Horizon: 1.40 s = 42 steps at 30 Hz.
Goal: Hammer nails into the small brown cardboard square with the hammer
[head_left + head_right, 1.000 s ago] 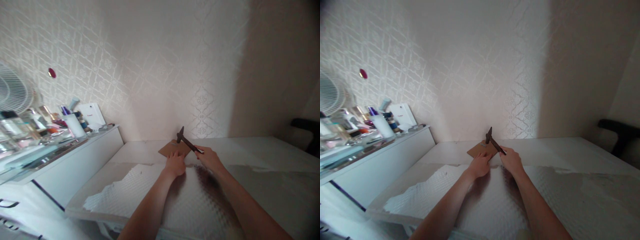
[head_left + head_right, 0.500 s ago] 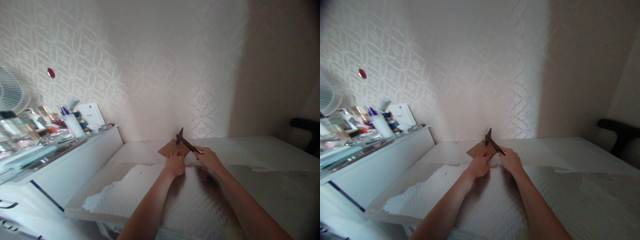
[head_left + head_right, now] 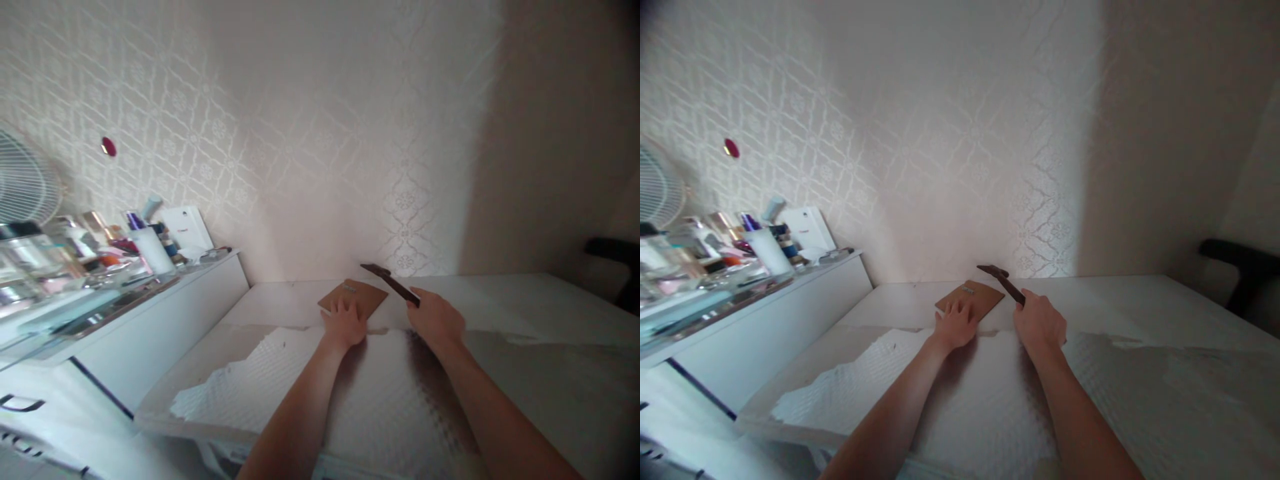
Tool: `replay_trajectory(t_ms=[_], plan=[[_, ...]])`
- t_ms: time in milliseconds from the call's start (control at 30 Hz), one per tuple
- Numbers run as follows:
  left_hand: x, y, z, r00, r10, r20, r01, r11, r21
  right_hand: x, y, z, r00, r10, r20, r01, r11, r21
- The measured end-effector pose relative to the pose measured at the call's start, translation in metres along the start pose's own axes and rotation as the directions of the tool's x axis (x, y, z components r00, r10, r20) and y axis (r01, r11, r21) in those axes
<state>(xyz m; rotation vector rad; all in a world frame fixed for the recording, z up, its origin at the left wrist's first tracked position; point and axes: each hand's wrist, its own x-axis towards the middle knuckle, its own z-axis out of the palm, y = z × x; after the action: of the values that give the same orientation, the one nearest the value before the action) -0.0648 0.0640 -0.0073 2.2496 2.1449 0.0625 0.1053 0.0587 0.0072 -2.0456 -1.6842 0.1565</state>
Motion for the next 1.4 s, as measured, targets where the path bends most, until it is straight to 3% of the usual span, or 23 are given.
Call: replay_trajectory(t_ms=[167, 367, 500, 567, 633, 733, 833, 1000, 1167, 1267, 1400], plan=[[-0.005, 0.001, -0.003, 1.0, 0.017, 0.026, -0.018, 0.998, 0.054, 0.005, 0.009, 0.007, 1.0, 0.031, 0.0, -0.031, 0.995, -0.092], [-0.023, 0.012, -0.021, 0.996, 0.069, 0.051, -0.074, 0.992, 0.1, 0.005, 0.014, 0.014, 1.0, 0.02, 0.005, -0.019, 0.982, -0.19], [-0.029, 0.014, -0.027, 0.995, 0.074, 0.073, -0.082, 0.99, 0.118, 0.004, 0.011, 0.018, 0.997, -0.012, -0.074, -0.004, 0.978, -0.211], [-0.03, 0.014, -0.028, 0.995, 0.08, 0.068, -0.088, 0.988, 0.124, 0.004, 0.005, 0.024, 0.988, -0.088, -0.131, 0.063, 0.981, -0.183], [-0.03, 0.014, -0.028, 0.994, 0.091, 0.061, -0.098, 0.987, 0.124, 0.004, -0.001, 0.033, 0.96, -0.244, -0.135, 0.228, 0.966, -0.125], [-0.029, 0.014, -0.029, 0.995, 0.087, 0.042, -0.091, 0.989, 0.114, 0.003, -0.01, 0.052, 0.886, -0.464, -0.009, 0.464, 0.885, -0.05], [-0.027, 0.012, -0.029, 0.999, 0.046, -0.016, -0.044, 0.994, 0.095, 0.001, -0.013, 0.066, 0.854, -0.499, 0.15, 0.508, 0.861, -0.027], [-0.012, 0.004, -0.022, 0.989, 0.005, -0.145, -0.006, 1.0, -0.007, 0.0, -0.015, 0.065, 0.843, -0.471, 0.261, 0.497, 0.867, -0.044], [0.019, -0.012, -0.017, 0.966, -0.074, -0.249, 0.028, 0.983, -0.182, 0.001, -0.018, 0.06, 0.821, -0.472, 0.321, 0.506, 0.862, -0.027], [0.043, -0.031, -0.023, 0.957, -0.114, -0.267, 0.055, 0.974, -0.218, 0.001, -0.018, 0.059, 0.807, -0.486, 0.335, 0.513, 0.858, 0.009], [0.069, -0.071, -0.032, 0.952, -0.218, -0.216, 0.195, 0.973, -0.122, 0.002, -0.019, 0.053, 0.779, -0.491, 0.389, 0.499, 0.862, 0.089]])
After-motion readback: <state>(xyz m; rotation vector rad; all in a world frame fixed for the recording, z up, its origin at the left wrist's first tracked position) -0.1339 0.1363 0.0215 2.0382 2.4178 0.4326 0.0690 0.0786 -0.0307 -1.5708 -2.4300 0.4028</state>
